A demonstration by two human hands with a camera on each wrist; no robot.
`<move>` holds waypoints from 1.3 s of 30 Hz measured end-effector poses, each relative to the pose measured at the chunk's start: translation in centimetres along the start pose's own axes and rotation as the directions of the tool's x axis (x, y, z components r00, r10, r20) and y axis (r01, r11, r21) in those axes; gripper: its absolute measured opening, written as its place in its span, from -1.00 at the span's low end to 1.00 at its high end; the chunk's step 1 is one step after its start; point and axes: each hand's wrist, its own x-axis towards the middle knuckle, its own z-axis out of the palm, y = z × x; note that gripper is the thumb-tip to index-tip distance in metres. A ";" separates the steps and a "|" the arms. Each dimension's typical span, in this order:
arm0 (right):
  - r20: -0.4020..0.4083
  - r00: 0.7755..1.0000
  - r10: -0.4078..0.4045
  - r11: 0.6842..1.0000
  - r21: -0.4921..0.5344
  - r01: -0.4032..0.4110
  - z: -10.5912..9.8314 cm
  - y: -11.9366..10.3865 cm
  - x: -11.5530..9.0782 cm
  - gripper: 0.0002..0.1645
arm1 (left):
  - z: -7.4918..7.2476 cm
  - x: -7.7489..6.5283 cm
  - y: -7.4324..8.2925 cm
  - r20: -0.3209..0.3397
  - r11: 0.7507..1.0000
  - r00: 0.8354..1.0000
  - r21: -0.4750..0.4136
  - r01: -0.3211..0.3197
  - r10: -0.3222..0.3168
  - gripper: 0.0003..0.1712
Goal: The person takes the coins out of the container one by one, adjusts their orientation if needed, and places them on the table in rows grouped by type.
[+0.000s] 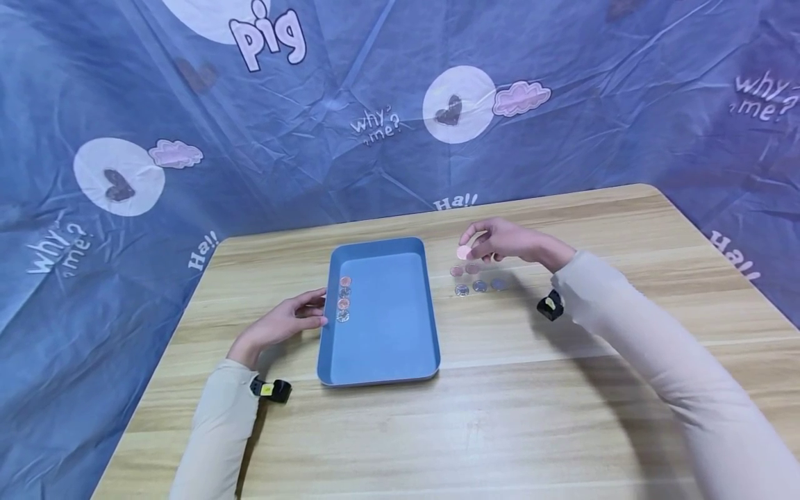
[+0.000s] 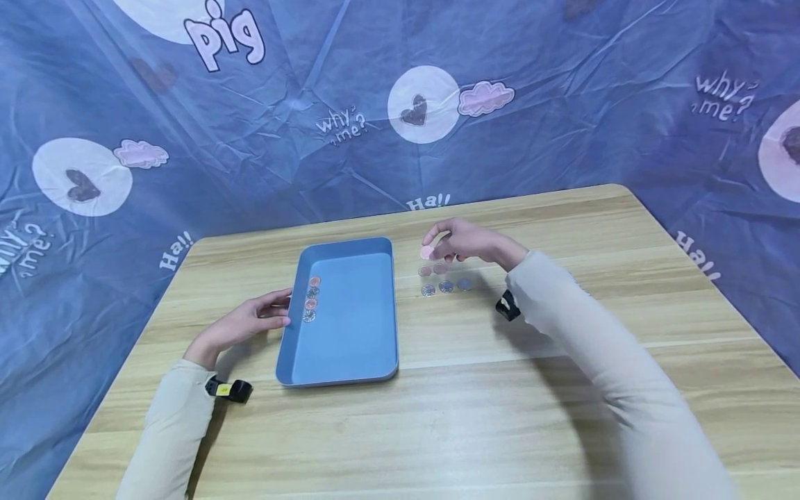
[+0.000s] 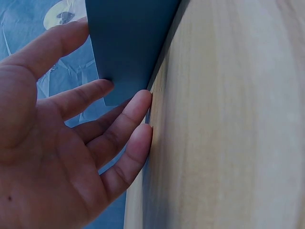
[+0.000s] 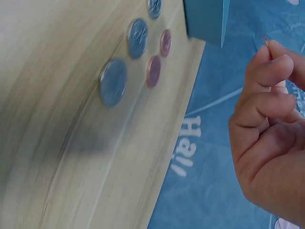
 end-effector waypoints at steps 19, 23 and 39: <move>-0.002 0.999 0.046 0.995 -0.087 -0.046 -2.3 3.5 -1.6 -0.56 | -0.1 -0.1 -0.1 0.004 1.000 1.000 -0.012 0.002 -0.002 -0.12; -0.003 0.999 0.054 0.994 -0.099 -0.054 -2.5 4.0 -1.6 -0.57 | -0.1 -0.1 -0.2 0.002 1.000 1.000 -0.013 -0.001 0.001 -0.12; -0.016 0.997 0.072 0.989 -0.125 -0.074 -1.8 5.0 -1.0 -0.57 | -0.1 0.0 0.0 -0.004 1.000 1.000 -0.009 0.011 -0.011 -0.11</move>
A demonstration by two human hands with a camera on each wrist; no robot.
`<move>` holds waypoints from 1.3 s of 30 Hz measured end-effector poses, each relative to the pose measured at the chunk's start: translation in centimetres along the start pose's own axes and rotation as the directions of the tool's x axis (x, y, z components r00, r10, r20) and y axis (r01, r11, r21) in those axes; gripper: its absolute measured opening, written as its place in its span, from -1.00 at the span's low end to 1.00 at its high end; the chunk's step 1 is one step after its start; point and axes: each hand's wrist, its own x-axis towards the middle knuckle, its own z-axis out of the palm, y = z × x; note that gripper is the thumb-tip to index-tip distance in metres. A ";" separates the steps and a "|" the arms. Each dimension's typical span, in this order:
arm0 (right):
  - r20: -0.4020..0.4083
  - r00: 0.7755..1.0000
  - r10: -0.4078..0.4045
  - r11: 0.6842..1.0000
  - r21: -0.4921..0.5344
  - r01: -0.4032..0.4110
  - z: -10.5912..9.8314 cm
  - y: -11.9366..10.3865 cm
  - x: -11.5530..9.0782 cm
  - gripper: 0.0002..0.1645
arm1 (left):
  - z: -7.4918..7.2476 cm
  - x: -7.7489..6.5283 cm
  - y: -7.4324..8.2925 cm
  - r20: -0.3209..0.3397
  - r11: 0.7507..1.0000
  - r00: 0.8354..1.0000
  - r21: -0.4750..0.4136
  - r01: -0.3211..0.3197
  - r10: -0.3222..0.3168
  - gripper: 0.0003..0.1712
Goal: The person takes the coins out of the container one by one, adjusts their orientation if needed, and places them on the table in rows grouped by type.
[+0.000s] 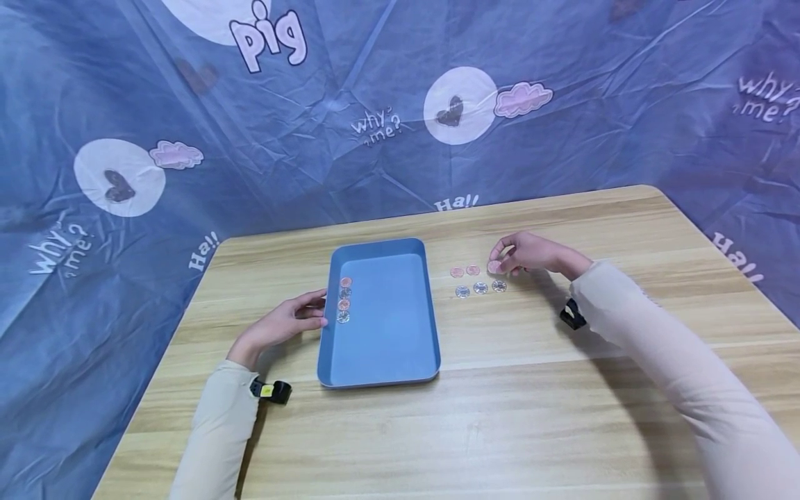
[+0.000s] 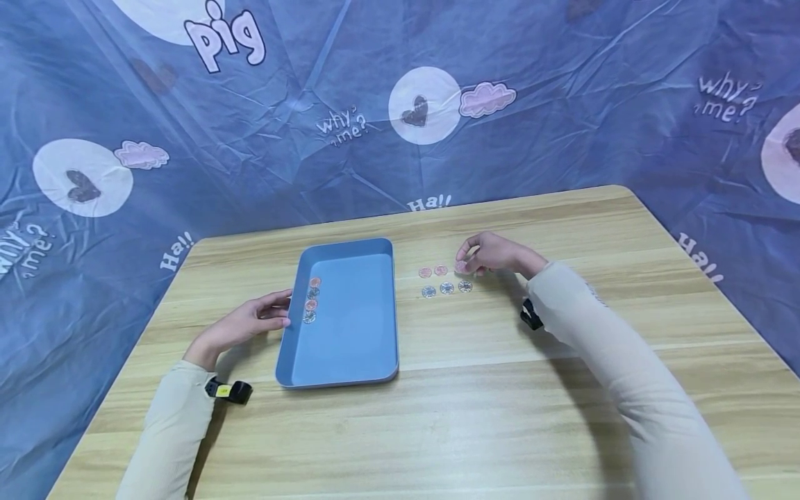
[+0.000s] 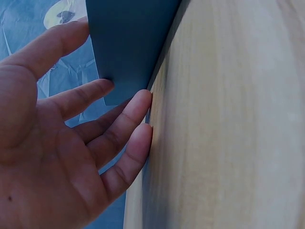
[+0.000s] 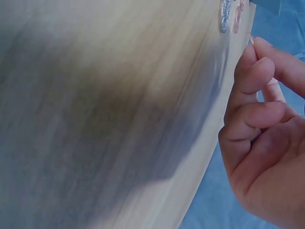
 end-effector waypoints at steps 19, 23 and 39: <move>-0.047 0.999 -0.003 0.997 -0.075 0.000 0.5 0.4 1.3 -0.70 | 0.0 0.1 0.0 -0.003 1.000 1.000 -0.018 0.003 -0.003 -0.12; -0.039 0.999 -0.010 0.993 -0.121 0.006 0.5 0.1 1.4 -0.74 | 0.0 0.1 0.0 -0.003 1.000 1.000 -0.018 0.010 -0.010 -0.11; -0.002 1.000 -0.003 0.993 -0.118 0.003 0.1 0.3 0.9 -0.64 | 0.0 0.1 0.1 0.000 0.999 1.000 -0.031 0.017 -0.017 -0.13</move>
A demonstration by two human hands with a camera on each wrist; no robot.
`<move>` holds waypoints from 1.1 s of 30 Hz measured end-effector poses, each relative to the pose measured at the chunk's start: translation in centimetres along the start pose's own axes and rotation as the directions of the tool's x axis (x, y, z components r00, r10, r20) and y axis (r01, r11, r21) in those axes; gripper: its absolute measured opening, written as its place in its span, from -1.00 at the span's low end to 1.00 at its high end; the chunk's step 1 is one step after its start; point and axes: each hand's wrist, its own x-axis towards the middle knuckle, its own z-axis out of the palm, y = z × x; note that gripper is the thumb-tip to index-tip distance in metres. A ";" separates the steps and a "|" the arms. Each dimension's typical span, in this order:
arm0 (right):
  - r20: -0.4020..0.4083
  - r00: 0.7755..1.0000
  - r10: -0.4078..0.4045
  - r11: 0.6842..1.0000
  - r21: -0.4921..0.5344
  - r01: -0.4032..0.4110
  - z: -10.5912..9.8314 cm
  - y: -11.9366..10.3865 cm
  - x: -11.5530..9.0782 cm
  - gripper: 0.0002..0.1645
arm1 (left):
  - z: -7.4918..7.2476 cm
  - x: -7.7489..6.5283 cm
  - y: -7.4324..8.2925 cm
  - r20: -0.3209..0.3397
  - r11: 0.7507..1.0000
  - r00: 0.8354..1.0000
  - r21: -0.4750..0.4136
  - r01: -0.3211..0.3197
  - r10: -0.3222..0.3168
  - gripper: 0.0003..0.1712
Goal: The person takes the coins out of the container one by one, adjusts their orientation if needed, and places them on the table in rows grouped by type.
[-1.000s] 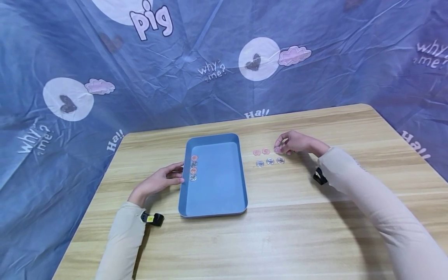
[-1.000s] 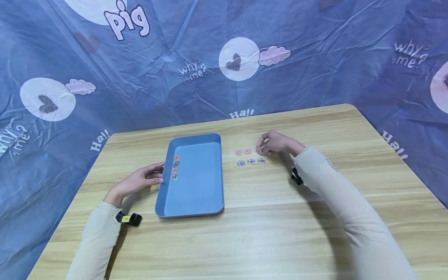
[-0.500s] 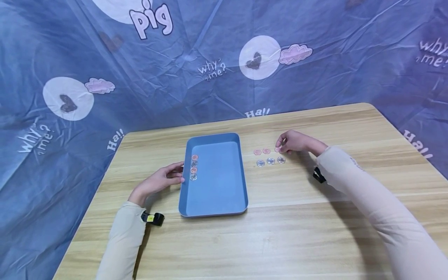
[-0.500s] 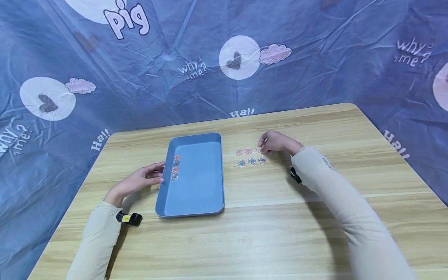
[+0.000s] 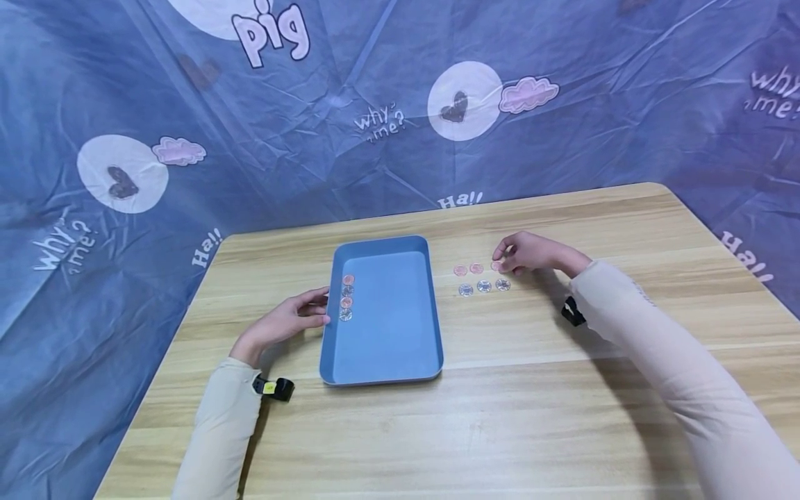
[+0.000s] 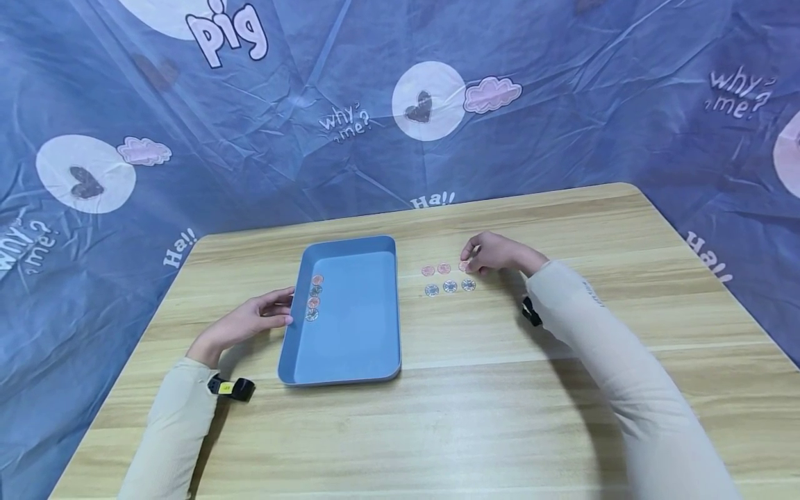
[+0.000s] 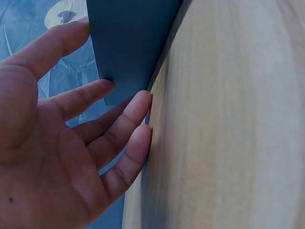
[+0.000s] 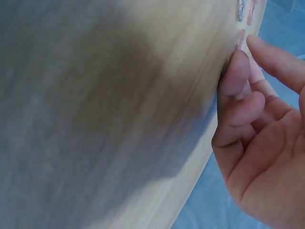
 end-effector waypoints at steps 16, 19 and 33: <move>-0.127 0.987 -0.099 0.988 0.108 0.113 -2.5 -2.4 -2.4 -0.53 | -0.1 0.1 -0.1 0.000 1.000 1.000 0.010 -0.009 0.009 -0.12; -0.128 0.985 -0.114 0.980 0.147 0.133 -2.6 -3.4 -2.7 -0.52 | -0.1 0.1 -0.2 0.000 1.000 1.000 0.015 -0.007 0.007 -0.12; -0.091 0.971 -0.221 0.949 0.210 0.235 -0.7 -8.8 -1.9 -0.57 | -0.1 0.2 -0.3 -0.001 0.999 1.000 0.036 -0.011 0.011 -0.12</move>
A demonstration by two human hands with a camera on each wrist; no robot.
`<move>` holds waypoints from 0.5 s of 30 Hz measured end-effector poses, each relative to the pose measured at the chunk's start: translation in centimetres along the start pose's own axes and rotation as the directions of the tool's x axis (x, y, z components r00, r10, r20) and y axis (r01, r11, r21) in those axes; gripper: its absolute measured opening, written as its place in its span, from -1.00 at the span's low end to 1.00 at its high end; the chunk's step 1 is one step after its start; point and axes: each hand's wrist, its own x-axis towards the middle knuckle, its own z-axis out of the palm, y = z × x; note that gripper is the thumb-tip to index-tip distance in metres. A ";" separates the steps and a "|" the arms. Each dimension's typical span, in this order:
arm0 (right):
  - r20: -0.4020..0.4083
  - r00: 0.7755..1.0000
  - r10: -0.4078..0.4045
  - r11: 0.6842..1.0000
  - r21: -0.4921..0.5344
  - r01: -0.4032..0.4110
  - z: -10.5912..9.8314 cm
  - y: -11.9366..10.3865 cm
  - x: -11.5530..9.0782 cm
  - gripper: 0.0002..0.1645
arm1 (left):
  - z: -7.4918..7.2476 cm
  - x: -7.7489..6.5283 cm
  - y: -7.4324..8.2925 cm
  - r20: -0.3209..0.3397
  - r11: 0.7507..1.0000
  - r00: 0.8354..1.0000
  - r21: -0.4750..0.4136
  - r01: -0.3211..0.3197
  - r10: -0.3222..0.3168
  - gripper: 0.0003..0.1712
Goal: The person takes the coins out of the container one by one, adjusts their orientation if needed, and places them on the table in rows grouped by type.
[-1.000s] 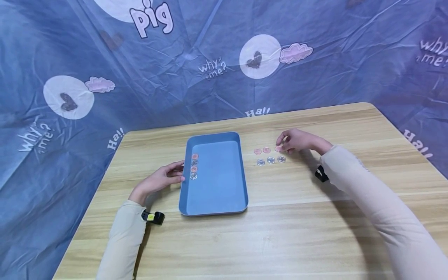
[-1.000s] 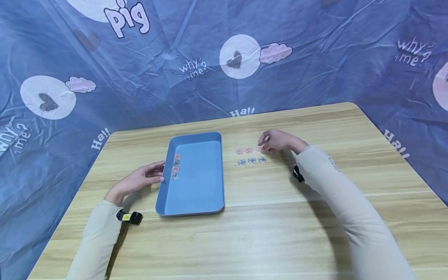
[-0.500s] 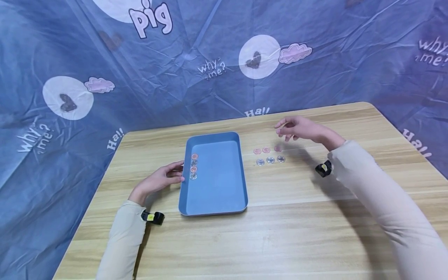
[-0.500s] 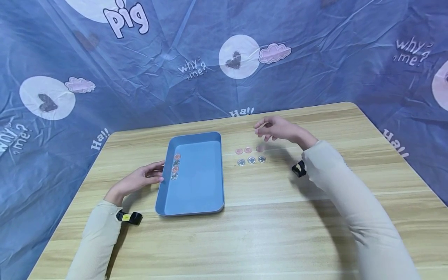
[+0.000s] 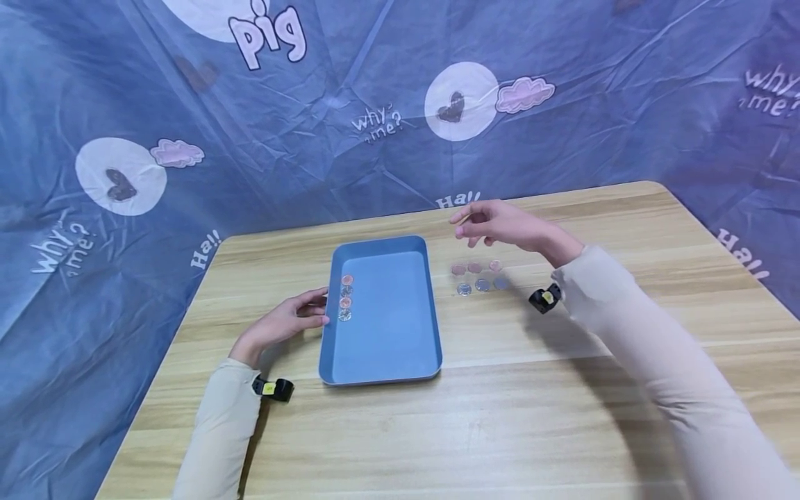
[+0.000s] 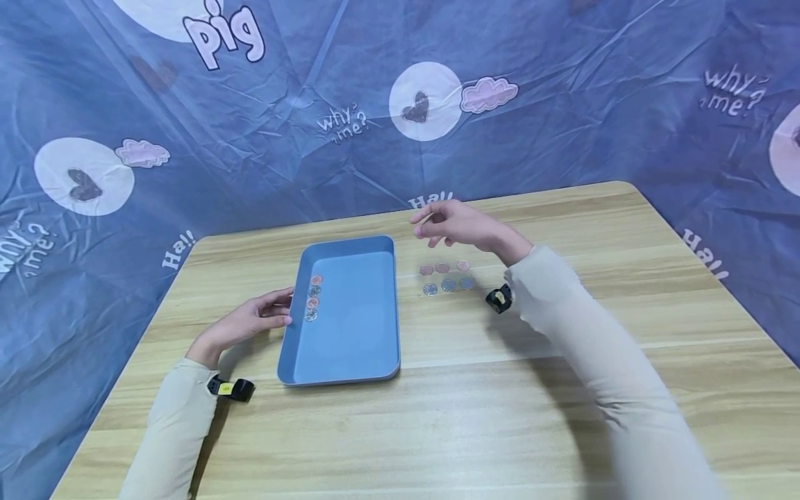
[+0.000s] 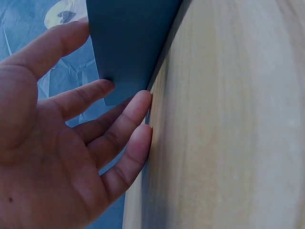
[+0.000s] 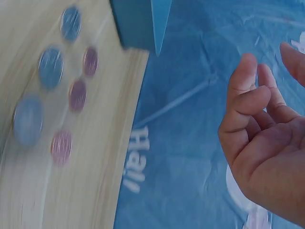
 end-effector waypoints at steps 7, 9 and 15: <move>0.062 0.997 -0.048 0.998 0.048 0.045 2.6 -2.5 1.7 -0.58 | 0.0 0.0 -0.1 -0.001 1.000 1.000 0.004 -0.004 0.004 -0.13; 0.083 0.995 -0.058 0.997 0.052 0.054 3.4 -3.2 2.2 -0.57 | 0.0 0.0 -0.1 -0.001 1.000 1.000 0.002 -0.003 0.003 -0.13; 0.154 0.984 -0.086 0.995 0.069 0.076 5.9 -4.8 4.0 -0.52 | 0.0 0.0 -0.1 0.005 1.000 1.000 0.015 -0.013 0.013 -0.13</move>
